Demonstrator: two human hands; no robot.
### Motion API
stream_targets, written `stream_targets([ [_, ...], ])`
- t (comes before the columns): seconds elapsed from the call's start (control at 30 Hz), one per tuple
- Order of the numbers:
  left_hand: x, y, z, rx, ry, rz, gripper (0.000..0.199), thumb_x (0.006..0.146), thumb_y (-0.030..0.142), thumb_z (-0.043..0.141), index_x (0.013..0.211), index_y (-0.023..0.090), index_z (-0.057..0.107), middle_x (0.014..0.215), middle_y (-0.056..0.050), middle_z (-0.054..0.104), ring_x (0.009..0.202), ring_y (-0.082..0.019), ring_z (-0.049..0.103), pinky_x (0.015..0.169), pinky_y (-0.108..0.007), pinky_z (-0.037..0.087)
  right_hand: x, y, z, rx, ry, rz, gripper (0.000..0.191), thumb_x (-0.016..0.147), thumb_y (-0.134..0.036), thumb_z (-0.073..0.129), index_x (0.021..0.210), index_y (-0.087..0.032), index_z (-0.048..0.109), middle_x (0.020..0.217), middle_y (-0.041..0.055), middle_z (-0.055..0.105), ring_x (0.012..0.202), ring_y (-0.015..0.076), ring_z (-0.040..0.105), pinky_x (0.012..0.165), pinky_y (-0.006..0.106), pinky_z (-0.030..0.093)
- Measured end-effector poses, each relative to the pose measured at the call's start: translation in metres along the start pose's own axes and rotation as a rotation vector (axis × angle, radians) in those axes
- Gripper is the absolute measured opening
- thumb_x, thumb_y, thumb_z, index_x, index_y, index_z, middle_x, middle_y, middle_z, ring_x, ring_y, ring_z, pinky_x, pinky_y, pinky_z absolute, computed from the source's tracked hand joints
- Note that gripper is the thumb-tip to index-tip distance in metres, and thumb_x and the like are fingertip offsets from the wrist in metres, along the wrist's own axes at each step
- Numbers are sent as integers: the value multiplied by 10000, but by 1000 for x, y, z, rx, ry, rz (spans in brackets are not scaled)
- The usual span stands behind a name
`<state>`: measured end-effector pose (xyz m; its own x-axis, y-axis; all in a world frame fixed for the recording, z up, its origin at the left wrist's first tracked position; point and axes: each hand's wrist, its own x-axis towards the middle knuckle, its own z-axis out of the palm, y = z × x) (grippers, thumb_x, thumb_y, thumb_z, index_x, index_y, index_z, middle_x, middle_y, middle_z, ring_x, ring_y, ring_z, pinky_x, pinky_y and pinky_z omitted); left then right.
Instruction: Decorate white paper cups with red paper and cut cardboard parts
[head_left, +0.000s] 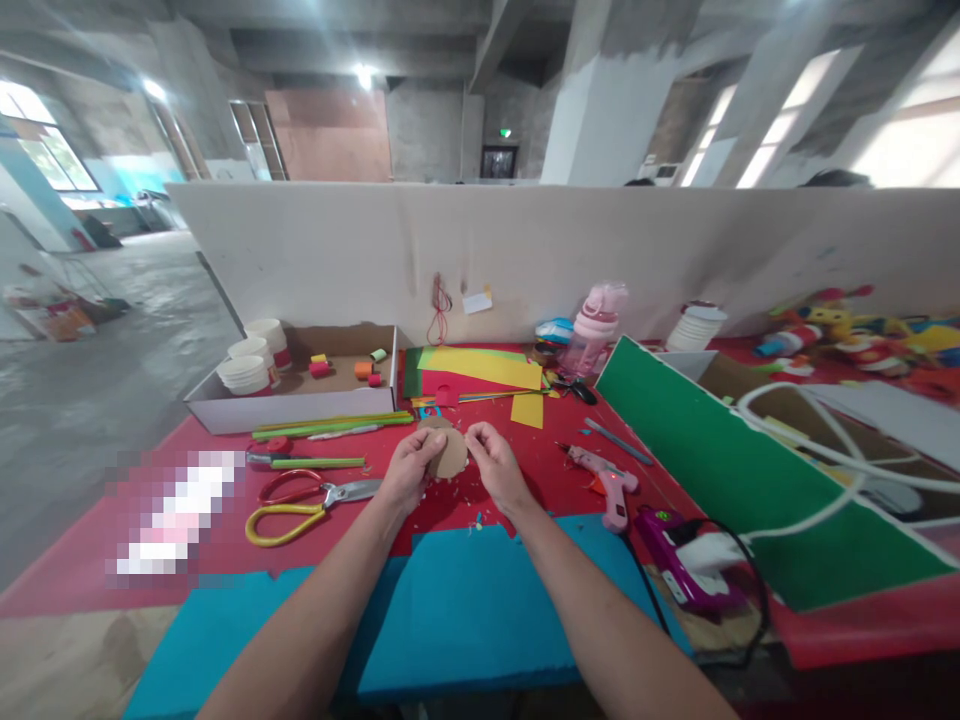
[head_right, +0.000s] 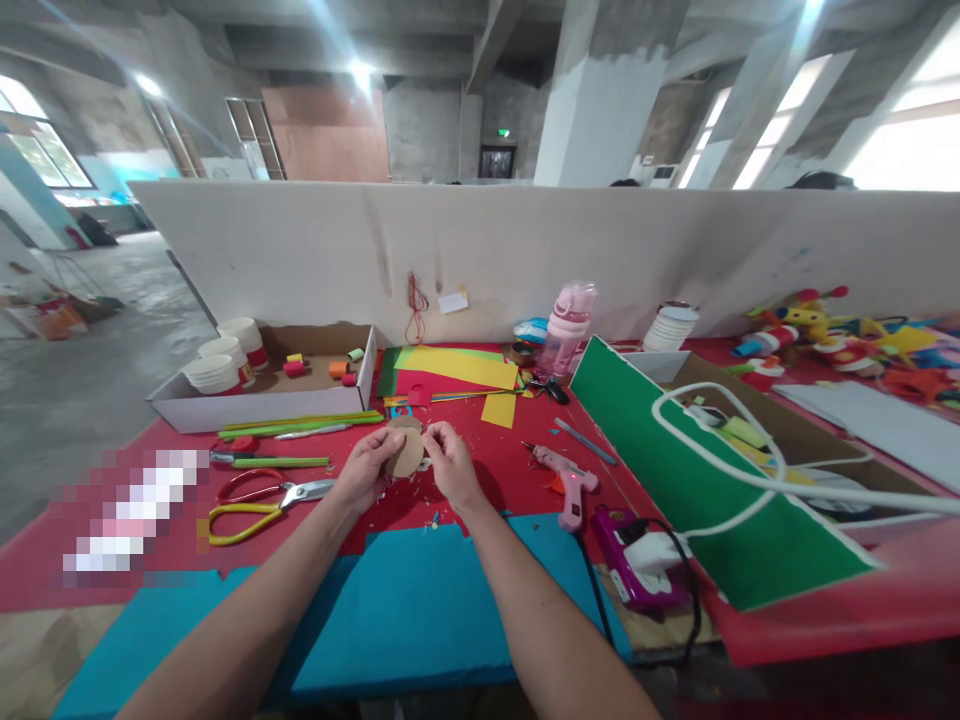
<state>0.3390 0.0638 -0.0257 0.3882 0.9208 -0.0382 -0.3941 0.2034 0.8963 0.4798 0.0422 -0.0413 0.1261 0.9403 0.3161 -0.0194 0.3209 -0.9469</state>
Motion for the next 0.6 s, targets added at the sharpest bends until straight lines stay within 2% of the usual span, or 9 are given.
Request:
stream_targets([
  [0.2,4,-6,1,-42,69,60,366,637,395,771,852,136,626,692,-2,641,594,-105,584,570,-211,464,-4,-10,1,-126,32,-63,206,867,-421,498,791,-230,490,714,-12,501,665,150,474,631,259,399],
  [0.37,11,-2,-16,-25,225,108,362,617,390,774,821,143,603,668,11,635,568,-97,567,544,-198,439,-5,-18,0,16,10,-54,219,872,-436,505,807,-228,488,685,-13,543,659,150,549,670,280,447],
  [0.47,12,4,-26,73,148,107,361,646,388,754,874,158,595,694,12,640,565,-102,571,533,-201,435,0,-14,-4,41,64,27,249,808,-450,589,802,-208,529,679,0,586,655,154,577,652,280,462],
  [0.6,9,8,-27,139,15,131,350,655,340,756,896,160,577,737,9,633,625,-110,589,587,-208,456,5,-5,-11,-33,133,119,312,722,-480,663,770,-181,587,642,2,604,600,141,575,603,257,456],
])
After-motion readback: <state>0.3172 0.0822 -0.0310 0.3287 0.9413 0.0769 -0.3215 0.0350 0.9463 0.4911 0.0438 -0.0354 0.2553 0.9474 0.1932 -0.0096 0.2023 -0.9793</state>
